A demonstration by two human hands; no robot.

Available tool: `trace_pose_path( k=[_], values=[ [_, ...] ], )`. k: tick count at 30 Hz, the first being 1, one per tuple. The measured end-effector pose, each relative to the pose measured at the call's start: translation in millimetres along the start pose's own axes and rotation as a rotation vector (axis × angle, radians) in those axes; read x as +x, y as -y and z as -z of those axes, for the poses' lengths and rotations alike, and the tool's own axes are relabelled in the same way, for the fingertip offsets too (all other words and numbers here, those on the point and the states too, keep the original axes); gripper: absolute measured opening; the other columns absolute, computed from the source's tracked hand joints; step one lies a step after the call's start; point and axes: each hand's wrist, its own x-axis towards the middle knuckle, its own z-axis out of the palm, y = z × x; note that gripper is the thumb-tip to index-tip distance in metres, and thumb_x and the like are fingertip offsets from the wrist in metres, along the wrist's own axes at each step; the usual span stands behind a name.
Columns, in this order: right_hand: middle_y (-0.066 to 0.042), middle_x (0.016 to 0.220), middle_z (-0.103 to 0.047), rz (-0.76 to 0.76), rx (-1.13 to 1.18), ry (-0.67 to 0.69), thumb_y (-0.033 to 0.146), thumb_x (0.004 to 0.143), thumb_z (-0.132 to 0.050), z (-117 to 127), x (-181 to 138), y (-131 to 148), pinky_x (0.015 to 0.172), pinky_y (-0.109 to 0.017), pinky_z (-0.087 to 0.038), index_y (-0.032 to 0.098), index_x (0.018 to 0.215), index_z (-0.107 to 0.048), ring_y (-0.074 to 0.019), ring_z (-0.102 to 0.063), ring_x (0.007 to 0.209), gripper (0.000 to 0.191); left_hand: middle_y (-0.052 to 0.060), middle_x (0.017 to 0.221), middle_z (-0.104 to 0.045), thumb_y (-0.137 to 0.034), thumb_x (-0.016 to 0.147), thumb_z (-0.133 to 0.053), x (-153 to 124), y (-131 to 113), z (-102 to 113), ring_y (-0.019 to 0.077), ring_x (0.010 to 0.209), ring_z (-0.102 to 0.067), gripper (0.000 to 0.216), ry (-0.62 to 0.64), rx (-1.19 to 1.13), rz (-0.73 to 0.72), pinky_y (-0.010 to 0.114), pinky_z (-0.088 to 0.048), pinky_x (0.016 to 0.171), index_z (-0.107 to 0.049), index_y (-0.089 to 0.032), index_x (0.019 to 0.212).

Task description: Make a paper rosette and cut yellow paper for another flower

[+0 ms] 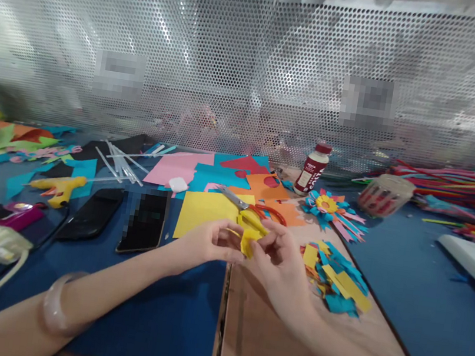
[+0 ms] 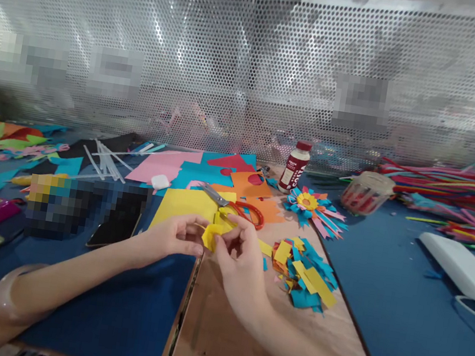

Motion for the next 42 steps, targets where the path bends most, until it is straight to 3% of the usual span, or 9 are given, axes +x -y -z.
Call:
trace_pose_path(
  k=[5, 12, 17, 22, 27, 31, 36, 42],
  values=[
    [0.005, 0.07, -0.049, -0.013, 0.131, -0.082, 0.025, 0.08, -0.06, -7.9, 0.9, -3.7, 0.06, -0.025, -0.045, 0.022, 0.114, -0.044, -0.0122, -0.051, 0.064, 0.037, 0.007, 0.097, -0.062, -0.025, 0.074, -0.068, 0.4, 1.6, -9.6, 0.0186, 0.092, -0.06, 0.034, -0.14, 0.024, -0.083, 0.034, -0.047, 0.083, -0.051, -0.015, 0.102],
    [0.003, 0.076, -0.051, -0.129, 0.142, 0.028, 0.022, 0.077, -0.059, -11.6, 2.2, -5.5, 0.062, -0.025, -0.044, 0.02, 0.109, -0.047, -0.0125, -0.053, 0.068, 0.034, 0.006, 0.094, -0.062, -0.015, 0.079, -0.053, 4.1, 7.7, -9.5, 0.0176, 0.086, -0.061, 0.017, -0.283, 0.264, -0.168, 0.03, -0.048, 0.075, -0.054, -0.015, 0.095],
    [0.002, 0.078, -0.053, -0.138, 0.11, 0.051, 0.024, 0.078, -0.058, -14.7, 3.0, -5.7, 0.065, -0.028, -0.047, 0.02, 0.11, -0.047, -0.0143, -0.056, 0.073, 0.034, 0.005, 0.085, -0.061, -0.022, 0.079, -0.055, 5.0, 9.9, -10.1, 0.0157, 0.076, -0.059, 0.016, -0.342, 0.248, -0.149, 0.027, -0.048, 0.064, -0.054, -0.014, 0.093],
    [-0.003, 0.087, -0.058, -0.021, -0.054, 0.156, 0.027, 0.08, -0.055, -7.9, 8.6, -8.3, 0.061, -0.028, -0.049, 0.018, 0.109, -0.049, -0.0152, -0.058, 0.072, 0.031, 0.003, 0.081, -0.061, -0.024, 0.078, -0.056, 4.5, 5.8, -8.4, 0.0138, 0.069, -0.057, 0.017, -0.353, 0.203, -0.09, 0.025, -0.046, 0.061, -0.057, -0.013, 0.091],
    [-0.004, 0.084, -0.06, 0.265, -0.306, 0.158, 0.021, 0.082, -0.053, 5.0, 18.0, -12.3, 0.062, -0.027, -0.05, 0.019, 0.098, -0.052, -0.0152, -0.059, 0.073, 0.016, 0.001, 0.073, -0.059, -0.024, 0.077, -0.055, 7.9, 10.4, -3.0, 0.0134, 0.065, -0.056, 0.016, -0.348, 0.247, -0.075, 0.026, -0.046, 0.062, -0.06, -0.013, 0.088],
    [-0.004, 0.082, -0.06, 0.484, -0.482, 0.296, 0.011, 0.081, -0.05, 9.6, 19.4, -12.3, 0.063, -0.027, -0.048, 0.02, 0.085, -0.055, -0.0157, -0.057, 0.073, 0.01, 0.003, 0.075, -0.062, -0.024, 0.077, -0.053, 8.3, 14.7, -1.0, 0.0165, 0.072, -0.057, 0.015, -0.308, 0.359, -0.09, 0.027, -0.045, 0.066, -0.063, -0.013, 0.082],
    [-0.004, 0.079, -0.062, 0.475, -0.552, 0.272, 0.009, 0.081, -0.049, 7.4, 16.2, -10.0, 0.055, -0.023, -0.049, 0.019, 0.09, -0.061, -0.0129, -0.058, 0.062, 0.018, 0.004, 0.076, -0.063, -0.023, 0.078, -0.051, 5.3, 12.8, -1.5, 0.0192, 0.077, -0.059, 0.016, -0.282, 0.424, -0.097, 0.028, -0.045, 0.069, -0.063, -0.012, 0.081],
    [-0.005, 0.079, -0.066, 0.508, -0.576, 0.206, 0.011, 0.081, -0.051, 4.7, 15.7, -15.0, 0.058, -0.025, -0.053, 0.019, 0.09, -0.062, -0.0149, -0.062, 0.067, 0.015, 0.004, 0.077, -0.063, -0.023, 0.078, -0.054, 2.6, 9.2, -2.4, 0.0161, 0.073, -0.057, 0.015, -0.22, 0.395, -0.117, 0.025, -0.043, 0.066, -0.064, -0.011, 0.082]
  ],
)
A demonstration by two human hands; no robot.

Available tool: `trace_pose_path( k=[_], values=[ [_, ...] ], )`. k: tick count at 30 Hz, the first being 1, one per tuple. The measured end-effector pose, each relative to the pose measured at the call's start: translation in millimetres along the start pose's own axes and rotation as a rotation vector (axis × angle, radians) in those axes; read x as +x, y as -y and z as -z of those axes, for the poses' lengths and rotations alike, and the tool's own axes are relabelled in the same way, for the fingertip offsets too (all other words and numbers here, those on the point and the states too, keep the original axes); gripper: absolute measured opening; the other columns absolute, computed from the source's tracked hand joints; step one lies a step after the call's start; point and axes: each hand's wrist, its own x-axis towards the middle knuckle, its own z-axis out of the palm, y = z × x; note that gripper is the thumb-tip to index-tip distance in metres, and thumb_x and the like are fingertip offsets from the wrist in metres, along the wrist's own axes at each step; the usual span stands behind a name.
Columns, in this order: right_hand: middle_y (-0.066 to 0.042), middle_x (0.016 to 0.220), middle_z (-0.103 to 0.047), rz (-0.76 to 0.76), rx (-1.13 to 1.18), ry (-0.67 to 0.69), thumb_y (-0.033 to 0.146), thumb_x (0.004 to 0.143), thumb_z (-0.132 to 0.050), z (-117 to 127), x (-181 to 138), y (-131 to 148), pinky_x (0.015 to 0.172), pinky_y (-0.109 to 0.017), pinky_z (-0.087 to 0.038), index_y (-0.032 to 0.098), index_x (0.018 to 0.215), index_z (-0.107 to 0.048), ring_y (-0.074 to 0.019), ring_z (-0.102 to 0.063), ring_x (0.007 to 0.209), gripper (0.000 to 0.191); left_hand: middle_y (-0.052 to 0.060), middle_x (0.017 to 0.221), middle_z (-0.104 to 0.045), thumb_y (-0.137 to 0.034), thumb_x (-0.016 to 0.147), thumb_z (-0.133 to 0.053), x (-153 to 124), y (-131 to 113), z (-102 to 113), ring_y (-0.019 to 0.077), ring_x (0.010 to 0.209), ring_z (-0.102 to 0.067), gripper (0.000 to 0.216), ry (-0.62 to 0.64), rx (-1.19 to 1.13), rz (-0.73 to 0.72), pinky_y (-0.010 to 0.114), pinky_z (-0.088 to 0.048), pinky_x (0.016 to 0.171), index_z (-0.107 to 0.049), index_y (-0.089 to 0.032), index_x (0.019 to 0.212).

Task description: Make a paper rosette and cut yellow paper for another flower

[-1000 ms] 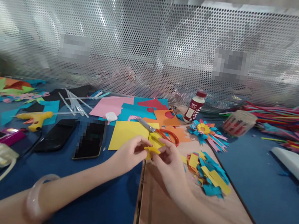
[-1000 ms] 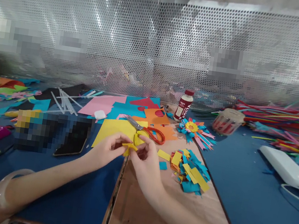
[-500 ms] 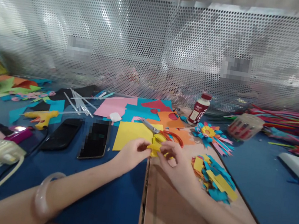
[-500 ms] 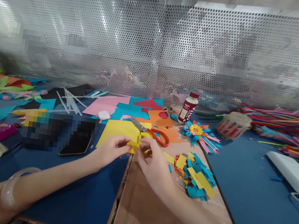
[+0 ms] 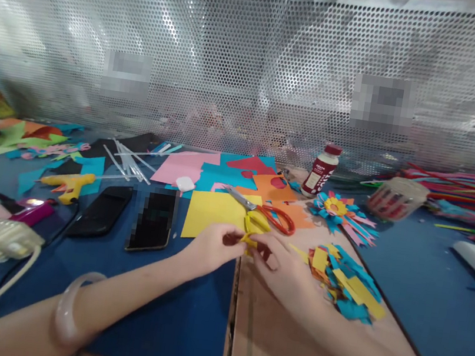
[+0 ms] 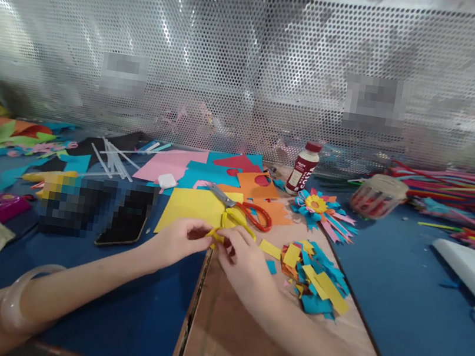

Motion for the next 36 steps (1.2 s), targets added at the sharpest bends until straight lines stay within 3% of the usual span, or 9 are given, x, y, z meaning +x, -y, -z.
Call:
trace_pose_path(
  k=[10, 17, 22, 27, 36],
  values=[
    [-0.007, 0.088, -0.069, 0.039, -0.006, -0.018, 0.011, 0.083, -0.05, -1.0, -1.7, -7.0, 0.069, -0.032, -0.055, 0.019, 0.093, -0.063, -0.018, -0.066, 0.077, 0.018, 0.008, 0.089, -0.067, -0.03, 0.08, -0.057, 1.1, 5.1, 2.1, 0.0188, 0.082, -0.06, 0.024, 0.054, -0.075, 0.021, 0.027, -0.044, 0.072, -0.066, -0.011, 0.092],
    [-0.009, 0.089, -0.066, 0.11, 0.001, -0.006, 0.013, 0.087, -0.048, -0.6, -2.5, -10.5, 0.072, -0.034, -0.054, 0.019, 0.096, -0.061, -0.019, -0.063, 0.081, 0.017, 0.006, 0.088, -0.064, -0.036, 0.078, -0.06, 2.6, 5.4, 0.6, 0.0154, 0.076, -0.056, 0.028, 0.032, -0.111, 0.085, 0.025, -0.042, 0.065, -0.064, -0.012, 0.094],
    [-0.009, 0.09, -0.064, 0.124, 0.021, -0.018, 0.014, 0.086, -0.05, 1.3, -2.5, -9.3, 0.072, -0.033, -0.053, 0.018, 0.096, -0.059, -0.0188, -0.062, 0.082, 0.015, 0.002, 0.084, -0.055, -0.033, 0.077, -0.062, 1.5, -2.2, -0.5, 0.0102, 0.067, -0.049, 0.022, 0.096, -0.321, 0.16, 0.024, -0.041, 0.062, -0.058, -0.015, 0.089],
    [-0.007, 0.091, -0.063, 0.024, 0.1, 0.001, 0.018, 0.085, -0.054, 3.6, -2.2, -5.1, 0.071, -0.031, -0.053, 0.021, 0.095, -0.059, -0.0174, -0.062, 0.081, 0.011, 0.001, 0.081, -0.05, -0.03, 0.078, -0.06, 3.6, -3.0, -0.2, 0.011, 0.072, -0.047, 0.017, 0.153, -0.593, 0.236, 0.022, -0.039, 0.06, -0.054, -0.016, 0.085],
    [-0.007, 0.09, -0.062, 0.086, 0.123, -0.001, 0.014, 0.085, -0.053, 7.6, 0.0, -3.5, 0.071, -0.031, -0.053, 0.021, 0.095, -0.063, -0.0173, -0.061, 0.082, 0.016, 0.002, 0.076, -0.051, -0.034, 0.08, -0.057, 4.4, -6.7, 2.1, 0.0107, 0.066, -0.048, 0.019, 0.162, -0.647, 0.257, 0.022, -0.037, 0.057, -0.056, -0.015, 0.081]
  ],
)
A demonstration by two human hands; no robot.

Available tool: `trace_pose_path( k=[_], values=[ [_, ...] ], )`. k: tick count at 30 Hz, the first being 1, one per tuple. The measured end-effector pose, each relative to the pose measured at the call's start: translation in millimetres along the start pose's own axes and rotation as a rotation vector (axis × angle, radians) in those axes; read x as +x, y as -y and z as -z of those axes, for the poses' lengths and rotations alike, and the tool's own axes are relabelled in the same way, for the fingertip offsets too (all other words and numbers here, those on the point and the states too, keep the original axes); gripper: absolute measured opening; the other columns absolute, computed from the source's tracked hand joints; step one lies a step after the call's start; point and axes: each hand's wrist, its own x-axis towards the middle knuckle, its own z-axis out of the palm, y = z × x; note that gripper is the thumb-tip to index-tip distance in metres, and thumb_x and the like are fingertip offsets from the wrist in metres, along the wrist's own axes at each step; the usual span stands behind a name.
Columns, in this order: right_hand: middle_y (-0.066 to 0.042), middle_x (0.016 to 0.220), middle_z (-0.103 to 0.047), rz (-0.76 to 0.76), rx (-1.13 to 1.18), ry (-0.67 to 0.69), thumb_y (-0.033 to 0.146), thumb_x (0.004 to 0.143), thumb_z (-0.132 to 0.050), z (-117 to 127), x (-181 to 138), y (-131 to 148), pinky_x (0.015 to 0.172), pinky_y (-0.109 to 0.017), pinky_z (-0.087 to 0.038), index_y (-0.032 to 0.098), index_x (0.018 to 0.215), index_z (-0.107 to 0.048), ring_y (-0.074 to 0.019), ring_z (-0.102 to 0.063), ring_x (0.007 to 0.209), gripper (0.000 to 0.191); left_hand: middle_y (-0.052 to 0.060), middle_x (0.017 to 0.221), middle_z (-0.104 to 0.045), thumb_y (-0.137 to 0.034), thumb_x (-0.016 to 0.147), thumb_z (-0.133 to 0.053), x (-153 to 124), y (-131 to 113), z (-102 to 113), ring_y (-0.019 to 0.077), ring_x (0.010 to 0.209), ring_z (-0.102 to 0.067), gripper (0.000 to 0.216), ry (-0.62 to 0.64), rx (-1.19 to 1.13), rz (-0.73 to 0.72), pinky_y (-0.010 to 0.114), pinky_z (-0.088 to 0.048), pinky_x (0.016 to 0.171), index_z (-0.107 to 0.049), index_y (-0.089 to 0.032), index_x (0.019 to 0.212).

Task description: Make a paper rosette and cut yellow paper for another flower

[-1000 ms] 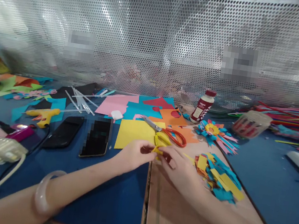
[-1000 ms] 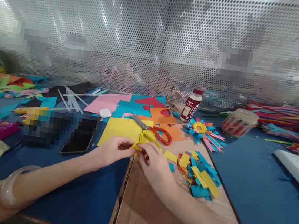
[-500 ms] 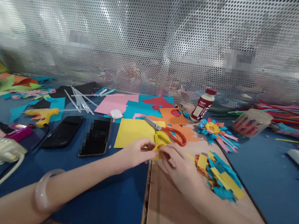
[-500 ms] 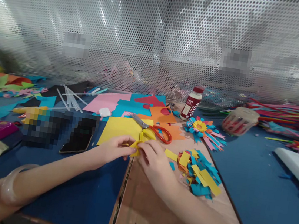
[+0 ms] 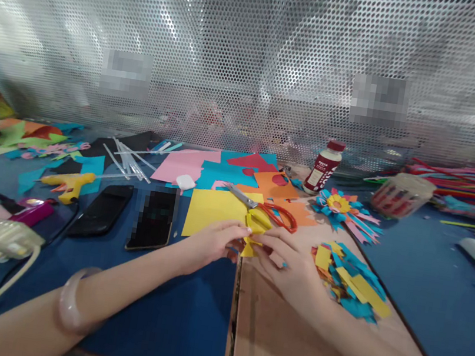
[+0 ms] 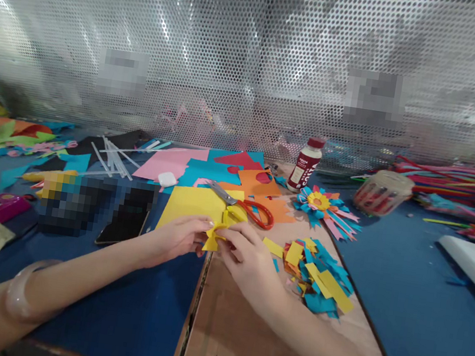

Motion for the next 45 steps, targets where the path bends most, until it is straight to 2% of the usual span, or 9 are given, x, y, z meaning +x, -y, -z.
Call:
trace_pose_path(
  k=[12, 18, 21, 24, 27, 31, 33, 38, 45],
  values=[
    [-0.007, 0.09, -0.059, -0.006, -0.016, 0.002, 0.014, 0.085, -0.053, -0.6, -0.9, -2.4, 0.07, -0.031, -0.053, 0.02, 0.093, -0.06, -0.0176, -0.06, 0.081, 0.013, 0.0, 0.068, -0.052, -0.037, 0.078, -0.059, 1.5, 2.0, 1.5, 0.0113, 0.065, -0.05, 0.023, -0.006, 0.05, -0.033, 0.022, -0.038, 0.057, -0.057, -0.014, 0.076],
    [-0.005, 0.092, -0.059, 0.016, -0.027, 0.012, 0.016, 0.089, -0.049, -1.7, -3.6, -4.0, 0.076, -0.031, -0.053, 0.023, 0.096, -0.059, -0.0163, -0.06, 0.085, 0.014, 0.001, 0.068, -0.054, -0.037, 0.08, -0.058, 2.6, 4.4, 3.4, 0.0119, 0.065, -0.052, 0.023, -0.023, 0.054, -0.037, 0.022, -0.037, 0.056, -0.058, -0.014, 0.077],
    [-0.004, 0.088, -0.056, 0.02, -0.043, 0.014, 0.019, 0.09, -0.048, -1.4, -6.2, -3.7, 0.068, -0.028, -0.054, 0.026, 0.095, -0.058, -0.0149, -0.059, 0.077, 0.013, 0.001, 0.068, -0.055, -0.038, 0.08, -0.058, 2.6, 4.7, 3.3, 0.0114, 0.063, -0.052, 0.024, -0.018, 0.059, -0.029, 0.022, -0.038, 0.056, -0.058, -0.014, 0.076],
    [-0.004, 0.084, -0.054, 0.056, -0.102, 0.034, 0.022, 0.09, -0.047, 1.5, -6.5, -3.7, 0.059, -0.03, -0.052, 0.027, 0.095, -0.06, -0.0161, -0.056, 0.071, 0.014, 0.001, 0.067, -0.056, -0.038, 0.08, -0.058, 1.9, 4.0, 2.8, 0.0113, 0.062, -0.052, 0.025, -0.002, 0.067, -0.026, 0.022, -0.038, 0.055, -0.058, -0.014, 0.075],
    [-0.006, 0.083, -0.056, 0.142, -0.215, 0.077, 0.02, 0.088, -0.049, 5.1, -4.4, -5.6, 0.065, -0.034, -0.048, 0.024, 0.089, -0.063, -0.0185, -0.052, 0.074, 0.014, 0.001, 0.068, -0.056, -0.036, 0.081, -0.056, 1.0, 3.5, 2.4, 0.0116, 0.064, -0.053, 0.024, 0.015, 0.1, -0.033, 0.022, -0.039, 0.056, -0.059, -0.013, 0.074],
    [-0.006, 0.078, -0.057, 0.32, -0.494, 0.133, 0.015, 0.087, -0.049, 7.4, -1.9, -9.0, 0.063, -0.033, -0.042, 0.017, 0.081, -0.062, -0.0185, -0.047, 0.071, 0.014, 0.002, 0.07, -0.057, -0.037, 0.083, -0.055, 1.0, 3.9, 2.3, 0.0119, 0.065, -0.054, 0.026, 0.025, 0.237, -0.047, 0.023, -0.04, 0.058, -0.06, -0.013, 0.073],
    [-0.006, 0.078, -0.057, 0.364, -0.555, 0.163, 0.015, 0.088, -0.048, 8.1, -1.7, -9.6, 0.064, -0.032, -0.041, 0.016, 0.082, -0.062, -0.0186, -0.047, 0.072, 0.015, 0.002, 0.071, -0.057, -0.038, 0.083, -0.055, 1.4, 4.5, 2.8, 0.0116, 0.065, -0.055, 0.026, 0.021, 0.271, -0.045, 0.023, -0.041, 0.058, -0.06, -0.013, 0.076],
    [-0.006, 0.079, -0.058, 0.41, -0.632, 0.131, 0.015, 0.089, -0.048, 11.2, -3.0, -9.3, 0.066, -0.033, -0.037, 0.019, 0.084, -0.062, -0.0188, -0.048, 0.075, 0.016, 0.003, 0.074, -0.061, -0.042, 0.079, -0.061, 1.0, 5.4, 5.1, 0.0144, 0.068, -0.059, 0.033, -0.036, 0.344, -0.084, 0.025, -0.045, 0.059, -0.055, -0.014, 0.097],
    [-0.005, 0.07, -0.056, 0.44, -0.706, 0.134, 0.014, 0.09, -0.044, 13.8, -2.5, -5.3, 0.062, -0.032, -0.032, 0.018, 0.072, -0.06, -0.0178, -0.043, 0.068, 0.025, 0.002, 0.073, -0.058, -0.041, 0.082, -0.056, 1.0, 8.1, 4.2, 0.0129, 0.064, -0.058, 0.028, -0.036, 0.396, -0.182, 0.025, -0.046, 0.058, -0.051, -0.014, 0.088]
  ],
)
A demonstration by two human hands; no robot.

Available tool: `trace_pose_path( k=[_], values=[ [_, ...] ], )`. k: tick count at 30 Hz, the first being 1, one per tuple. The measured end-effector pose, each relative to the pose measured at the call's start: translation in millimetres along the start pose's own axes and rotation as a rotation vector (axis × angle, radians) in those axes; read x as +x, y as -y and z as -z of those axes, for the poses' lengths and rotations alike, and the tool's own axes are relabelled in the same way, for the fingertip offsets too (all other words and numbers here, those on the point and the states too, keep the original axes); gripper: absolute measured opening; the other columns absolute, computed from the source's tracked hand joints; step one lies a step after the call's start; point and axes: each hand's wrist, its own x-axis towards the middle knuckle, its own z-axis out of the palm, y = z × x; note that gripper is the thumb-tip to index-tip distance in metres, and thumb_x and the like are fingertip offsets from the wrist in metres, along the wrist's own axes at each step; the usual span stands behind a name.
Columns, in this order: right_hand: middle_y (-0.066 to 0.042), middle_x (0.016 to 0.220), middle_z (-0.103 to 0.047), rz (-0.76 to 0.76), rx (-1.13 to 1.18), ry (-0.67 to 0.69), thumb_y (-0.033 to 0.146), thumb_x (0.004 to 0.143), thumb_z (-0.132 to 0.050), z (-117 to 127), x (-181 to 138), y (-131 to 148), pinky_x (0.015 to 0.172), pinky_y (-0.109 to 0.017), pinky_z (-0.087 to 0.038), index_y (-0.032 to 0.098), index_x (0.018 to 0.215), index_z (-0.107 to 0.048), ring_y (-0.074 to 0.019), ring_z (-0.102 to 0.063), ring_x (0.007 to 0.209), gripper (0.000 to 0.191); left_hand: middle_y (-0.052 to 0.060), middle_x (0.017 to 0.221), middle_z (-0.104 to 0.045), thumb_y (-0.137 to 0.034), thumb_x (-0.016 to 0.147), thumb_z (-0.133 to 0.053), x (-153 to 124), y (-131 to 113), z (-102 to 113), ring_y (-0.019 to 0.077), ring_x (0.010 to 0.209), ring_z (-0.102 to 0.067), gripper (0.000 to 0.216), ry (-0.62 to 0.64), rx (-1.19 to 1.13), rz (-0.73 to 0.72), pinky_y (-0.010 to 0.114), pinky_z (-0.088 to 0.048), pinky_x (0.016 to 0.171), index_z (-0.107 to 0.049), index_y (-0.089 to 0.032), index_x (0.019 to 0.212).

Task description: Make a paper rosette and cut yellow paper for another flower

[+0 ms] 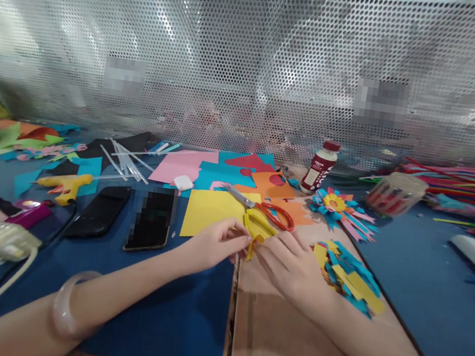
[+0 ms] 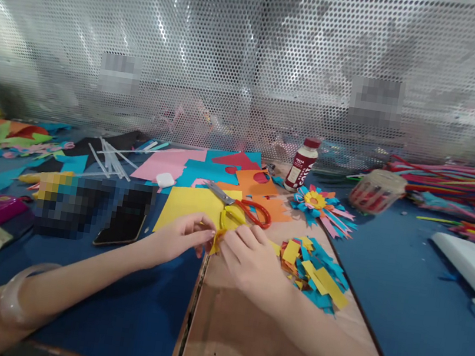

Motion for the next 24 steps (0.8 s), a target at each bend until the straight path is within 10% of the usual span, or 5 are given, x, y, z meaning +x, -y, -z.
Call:
trace_pose_path(
  k=[24],
  values=[
    [-0.004, 0.074, -0.062, -0.01, 0.026, -0.149, 0.012, 0.087, -0.052, 5.5, 0.7, -0.7, 0.061, -0.031, -0.035, 0.013, 0.094, -0.064, -0.0174, -0.047, 0.07, 0.014, -0.003, 0.07, -0.05, -0.032, 0.082, -0.057, -3.0, -8.2, -2.6, 0.0115, 0.068, -0.058, 0.02, -0.053, -0.085, -0.056, 0.028, -0.052, 0.068, -0.047, -0.016, 0.076]
  ],
)
